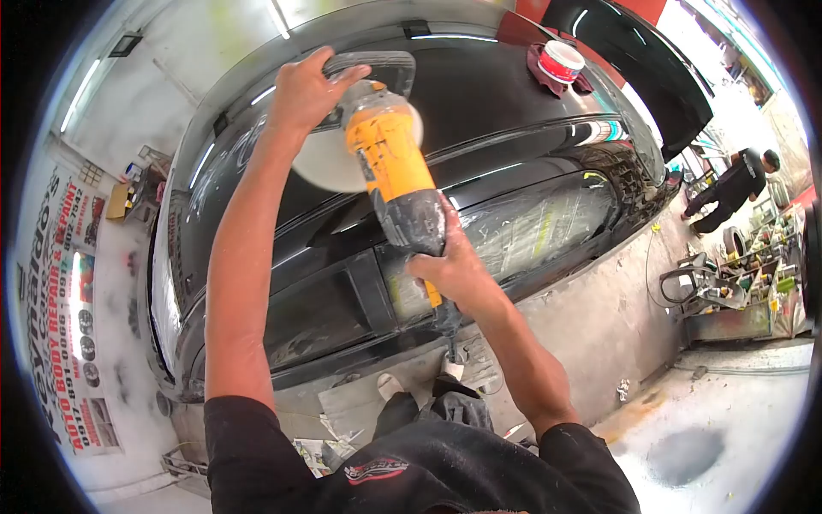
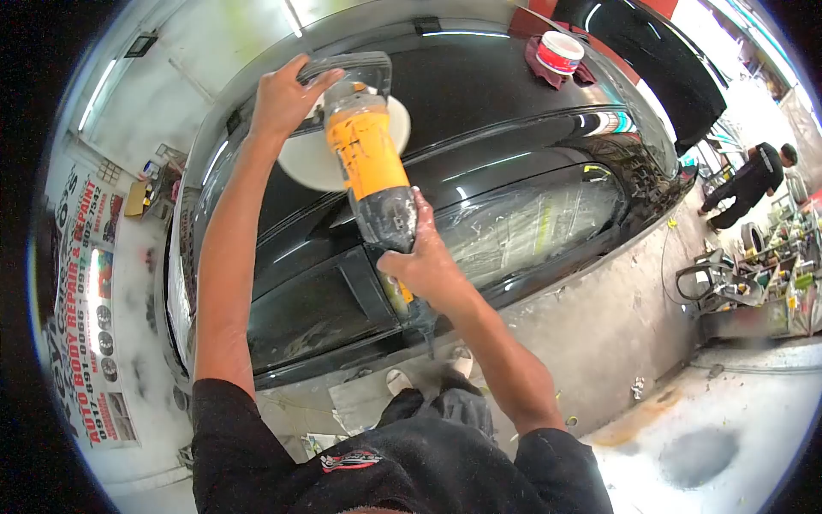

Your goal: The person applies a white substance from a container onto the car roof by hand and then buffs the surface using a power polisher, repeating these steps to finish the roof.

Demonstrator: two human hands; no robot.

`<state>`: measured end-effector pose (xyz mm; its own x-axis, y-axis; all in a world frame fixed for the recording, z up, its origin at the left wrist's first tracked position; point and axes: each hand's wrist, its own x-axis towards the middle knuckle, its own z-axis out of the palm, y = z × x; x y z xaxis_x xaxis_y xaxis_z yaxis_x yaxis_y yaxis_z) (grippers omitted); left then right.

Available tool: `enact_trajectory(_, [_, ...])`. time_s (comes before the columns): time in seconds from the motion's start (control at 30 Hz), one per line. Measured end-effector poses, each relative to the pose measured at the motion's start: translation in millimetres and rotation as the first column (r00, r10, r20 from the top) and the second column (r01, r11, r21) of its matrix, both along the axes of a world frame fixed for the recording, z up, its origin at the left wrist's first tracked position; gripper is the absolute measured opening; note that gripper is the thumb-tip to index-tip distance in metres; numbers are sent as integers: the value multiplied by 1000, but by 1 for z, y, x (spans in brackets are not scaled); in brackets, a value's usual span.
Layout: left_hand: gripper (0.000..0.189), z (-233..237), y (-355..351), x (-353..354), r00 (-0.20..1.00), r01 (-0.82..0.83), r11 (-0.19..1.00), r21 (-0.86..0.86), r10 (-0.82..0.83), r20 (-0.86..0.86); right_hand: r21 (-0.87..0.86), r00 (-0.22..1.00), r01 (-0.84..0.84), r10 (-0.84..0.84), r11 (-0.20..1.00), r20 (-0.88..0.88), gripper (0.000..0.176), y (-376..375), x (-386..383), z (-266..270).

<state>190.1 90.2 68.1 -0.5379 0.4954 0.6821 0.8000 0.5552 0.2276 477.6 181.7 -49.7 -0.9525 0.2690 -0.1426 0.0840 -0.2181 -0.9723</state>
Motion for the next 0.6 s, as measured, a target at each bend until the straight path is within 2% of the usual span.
enact_trajectory(0.03, [87,-1,16,3,999,37,999,10,-36,-38,18,999,44,-44,999,-3,109,10,2,-2])
enact_trajectory(0.17, [84,2,80,15,990,137,990,-30,-136,43,33,983,183,-182,983,-23,106,43,10,-7])
enact_trajectory(0.2, [82,-7,96,9,993,117,993,-7,-117,-6,23,978,208,-207,978,-31,106,51,13,-8])
enact_trajectory(0.27, [81,-12,122,11,985,163,987,4,-162,-56,-30,965,255,-256,967,-60,101,59,19,-3])
enact_trajectory(0.33, [79,-19,142,11,969,226,974,19,-223,-103,-11,958,281,-281,960,-52,100,67,23,-4])
enact_trajectory(0.43, [77,-28,152,12,960,276,960,42,-274,-54,16,964,265,-265,964,-20,106,74,29,-4])
enact_trajectory(0.5, [77,-33,149,13,962,270,962,46,-267,-55,35,962,273,-273,961,-30,107,73,31,-5])
enact_trajectory(0.6, [76,-29,124,20,975,213,975,57,-208,-82,34,979,199,-201,979,45,107,65,37,-5])
